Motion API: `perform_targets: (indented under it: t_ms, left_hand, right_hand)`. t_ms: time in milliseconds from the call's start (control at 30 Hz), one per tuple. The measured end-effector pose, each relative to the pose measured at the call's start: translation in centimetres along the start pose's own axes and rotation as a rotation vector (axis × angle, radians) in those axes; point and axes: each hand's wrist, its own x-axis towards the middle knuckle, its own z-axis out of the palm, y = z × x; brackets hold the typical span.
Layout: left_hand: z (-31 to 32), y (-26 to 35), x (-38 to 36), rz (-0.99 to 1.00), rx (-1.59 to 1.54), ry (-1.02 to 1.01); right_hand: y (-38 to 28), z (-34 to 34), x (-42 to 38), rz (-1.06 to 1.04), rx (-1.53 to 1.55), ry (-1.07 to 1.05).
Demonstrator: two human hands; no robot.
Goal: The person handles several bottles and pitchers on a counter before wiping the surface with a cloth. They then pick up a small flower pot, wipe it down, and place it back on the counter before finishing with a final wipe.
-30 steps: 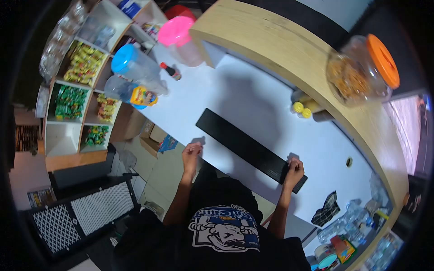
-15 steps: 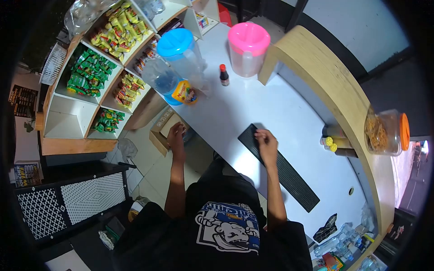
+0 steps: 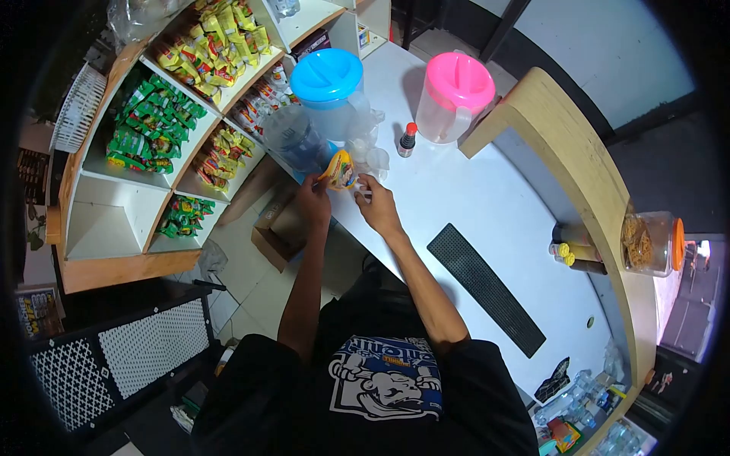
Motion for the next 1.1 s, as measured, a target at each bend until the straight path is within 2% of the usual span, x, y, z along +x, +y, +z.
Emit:
perform_targets:
  t_ms: [133,233,333,400,500,633,767,800,900,967,1000,1100]
  left_hand:
    - [-1.3,1.2,-1.0,0.115,-0.060,-0.013]
    - [-3.0,3.4,-1.9,0.190,-0.042,-0.109]
    - [-3.2,3.2,-2.9,0.222,-0.187,-0.222]
    - [-3.3,4.2,-4.1,0.183,-0.169,-0.314]
    - [-2.2,6.5,-6.5,0.188,-0.134,-0.418]
    - [2.4,6.6,-11.1,0.209,-0.208,-0.550]
    - [8.1,8.6,-17.1,0.075,-0.314,-0.731]
    - [9.4,9.5,-18.7,0.091,-0.269,-0.785]
    - [14.3,11.9,-24.0,0.095,-0.422,-0.918]
    - [17.6,12.5,-27.1,0.190,-0.299,-1.007]
    - [18.7,13.6,-28.1,0.102,-0.202,-1.178]
    - [23.8,12.8,-33.3,0.156,-0.186,-1.120]
  right_hand:
    - [-0.2,0.2,-0.3,-0.062,-0.031,0.067]
    - [-0.2,-0.3,-1.3,-0.053,-0.008,0.100]
    - [0.1,-1.0,-3.4,-0.024,0.016,0.132]
    - [0.5,-2.0,-5.3,0.027,0.058,0.148]
    - [2.6,-3.8,-8.8,-0.044,0.111,0.328]
    - [3.4,-8.4,-14.5,0.068,0.054,0.508]
    - [7.7,-13.5,-20.0,0.062,-0.022,0.712]
    - [8.3,-15.0,-21.4,0.105,-0.014,0.765]
    - [11.5,-19.6,-25.3,0.105,-0.050,0.901]
    - [11.9,-22.8,-27.6,0.195,-0.049,0.972]
    - [13.0,-24.2,-28.6,0.175,-0.070,1.016]
    - [16.0,-28.6,-30.9,0.178,-0.088,1.086]
